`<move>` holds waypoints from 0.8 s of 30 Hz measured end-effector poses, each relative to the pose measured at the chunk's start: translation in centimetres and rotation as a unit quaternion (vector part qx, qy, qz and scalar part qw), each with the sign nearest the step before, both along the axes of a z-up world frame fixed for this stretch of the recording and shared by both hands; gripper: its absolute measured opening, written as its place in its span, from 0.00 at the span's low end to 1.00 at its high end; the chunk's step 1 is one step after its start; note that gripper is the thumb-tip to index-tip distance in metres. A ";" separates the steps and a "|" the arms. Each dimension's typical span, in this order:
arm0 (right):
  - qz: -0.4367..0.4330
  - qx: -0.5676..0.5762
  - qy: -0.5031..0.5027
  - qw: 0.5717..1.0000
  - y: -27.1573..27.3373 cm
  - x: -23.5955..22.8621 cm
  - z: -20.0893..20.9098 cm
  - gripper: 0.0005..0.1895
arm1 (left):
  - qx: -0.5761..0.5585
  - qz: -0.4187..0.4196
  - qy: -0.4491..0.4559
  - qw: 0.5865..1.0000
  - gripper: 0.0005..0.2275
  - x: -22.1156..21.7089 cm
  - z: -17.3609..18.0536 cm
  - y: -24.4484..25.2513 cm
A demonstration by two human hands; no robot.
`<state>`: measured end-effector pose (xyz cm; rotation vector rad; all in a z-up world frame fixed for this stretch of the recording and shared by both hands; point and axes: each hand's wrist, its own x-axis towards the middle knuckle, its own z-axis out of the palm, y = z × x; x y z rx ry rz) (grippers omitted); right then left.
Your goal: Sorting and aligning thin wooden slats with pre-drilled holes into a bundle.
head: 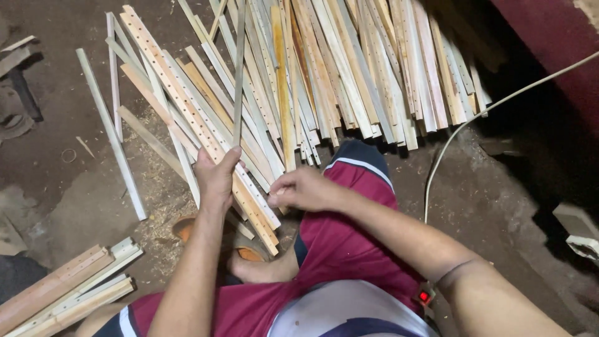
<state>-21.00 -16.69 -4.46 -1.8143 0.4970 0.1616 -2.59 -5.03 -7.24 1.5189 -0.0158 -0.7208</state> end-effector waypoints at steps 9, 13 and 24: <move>-0.183 -0.436 0.239 0.848 -24.4 -6.4 -15.6 0.23 | -0.061 0.030 0.030 0.997 0.19 -0.6 2.1 0.6; -0.170 -0.395 0.273 0.860 -23.8 -6.8 -14.6 0.23 | -0.054 0.038 0.037 0.997 0.20 -0.2 0.8 0.9; -0.285 -0.553 0.149 0.768 -26.8 -7.0 -10.5 0.12 | -0.032 0.019 0.024 0.999 0.19 -0.4 -0.5 1.3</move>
